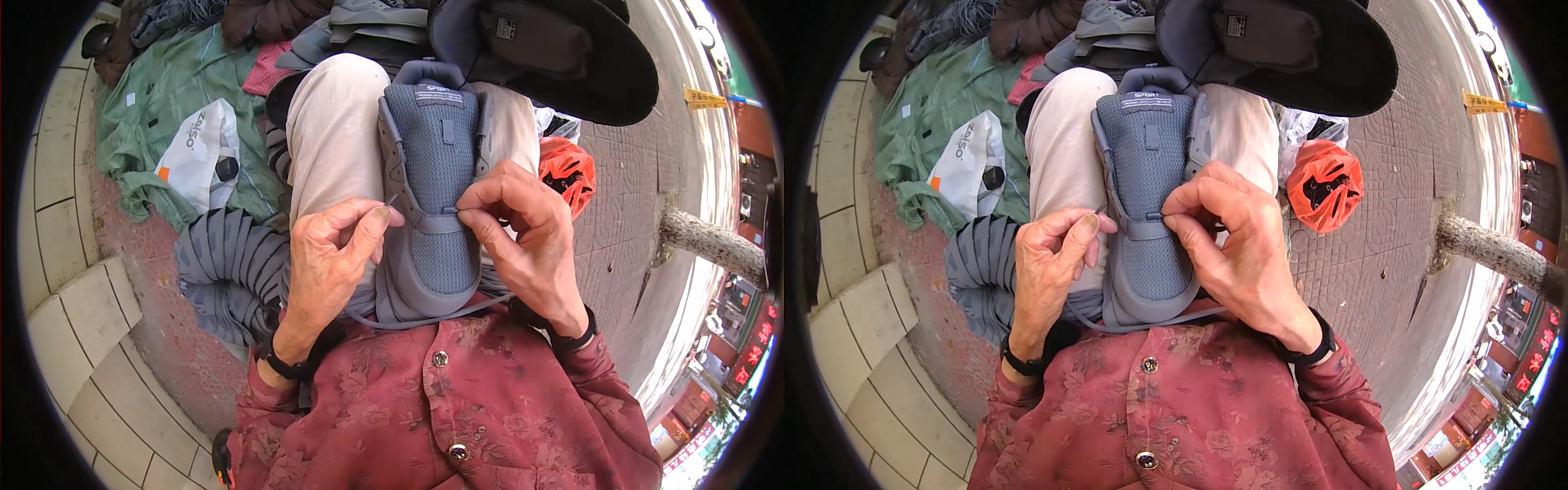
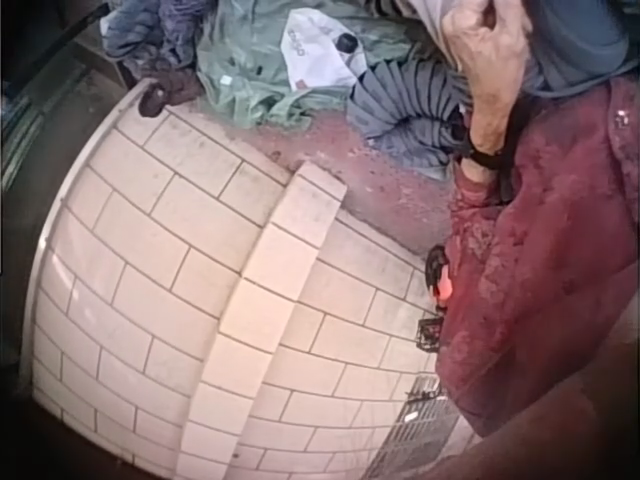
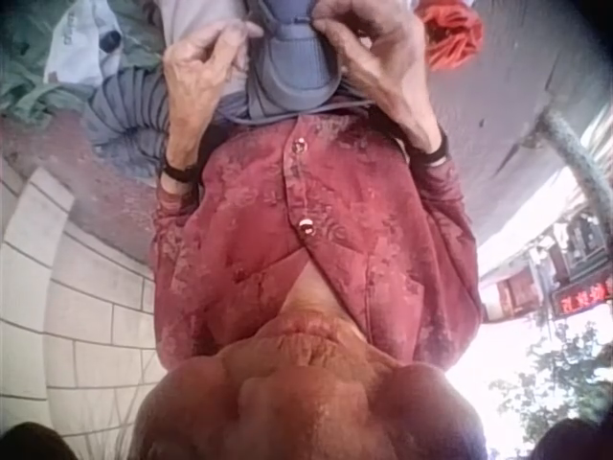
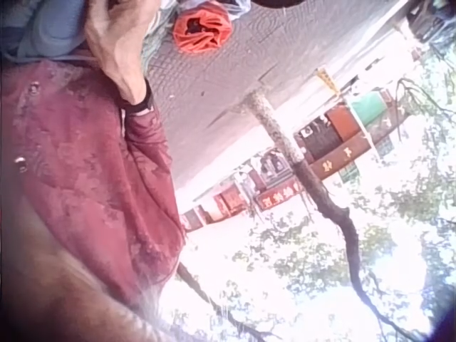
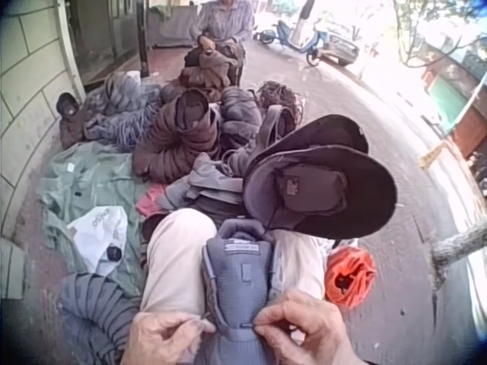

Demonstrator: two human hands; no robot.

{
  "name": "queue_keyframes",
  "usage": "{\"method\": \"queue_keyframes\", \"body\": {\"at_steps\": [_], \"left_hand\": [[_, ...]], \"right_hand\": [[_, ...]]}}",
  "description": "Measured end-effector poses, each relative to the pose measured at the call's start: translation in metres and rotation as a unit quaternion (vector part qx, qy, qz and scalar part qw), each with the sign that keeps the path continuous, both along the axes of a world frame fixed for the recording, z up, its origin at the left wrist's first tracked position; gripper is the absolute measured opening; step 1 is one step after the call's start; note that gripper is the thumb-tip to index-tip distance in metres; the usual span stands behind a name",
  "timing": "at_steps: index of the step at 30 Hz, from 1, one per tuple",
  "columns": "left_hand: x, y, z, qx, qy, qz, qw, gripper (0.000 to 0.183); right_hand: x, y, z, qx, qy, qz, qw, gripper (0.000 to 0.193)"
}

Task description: Handling, lacing, and assembling grey sneaker components on an outdoor sidewalk work area.

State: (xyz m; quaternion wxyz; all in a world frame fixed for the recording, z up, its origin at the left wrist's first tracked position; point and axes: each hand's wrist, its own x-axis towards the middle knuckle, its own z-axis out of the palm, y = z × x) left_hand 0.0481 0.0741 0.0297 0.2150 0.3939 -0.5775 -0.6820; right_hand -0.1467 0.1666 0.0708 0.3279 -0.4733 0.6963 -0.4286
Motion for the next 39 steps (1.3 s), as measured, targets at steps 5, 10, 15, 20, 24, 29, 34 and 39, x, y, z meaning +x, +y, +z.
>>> {"method": "queue_keyframes", "body": {"at_steps": [5,10,15,20,24,29,34,39], "left_hand": [[-0.001,-0.001,-0.003,-0.006,-0.007,0.000,1.000,0.032],[-0.001,-0.001,-0.001,-0.008,-0.011,-0.006,1.000,0.032],[-0.001,-0.002,-0.001,-0.007,-0.006,-0.006,1.000,0.032],[0.001,-0.003,-0.003,0.006,0.001,-0.003,1.000,0.032],[0.000,-0.001,-0.002,0.016,0.007,0.001,1.000,0.032],[0.002,-0.001,-0.002,0.006,0.005,-0.002,1.000,0.032],[0.003,-0.006,0.001,0.028,-0.003,-0.022,0.999,0.026],[0.007,-0.003,0.001,0.072,0.028,0.001,0.997,0.026]], "right_hand": [[-0.005,-0.003,0.005,-0.009,0.044,0.052,0.998,0.013],[0.003,0.000,0.017,-0.007,0.160,0.056,0.986,0.019],[0.004,-0.007,0.017,-0.021,0.142,0.070,0.987,0.023],[0.001,-0.012,0.006,-0.052,0.096,0.076,0.991,0.028],[-0.001,-0.007,0.015,-0.052,0.192,0.085,0.976,0.031],[0.001,-0.001,0.015,-0.048,0.180,0.076,0.980,0.031],[0.013,-0.010,0.003,-0.100,0.179,0.059,0.977,0.027],[0.009,-0.013,0.012,-0.083,0.172,0.093,0.977,0.024]]}}
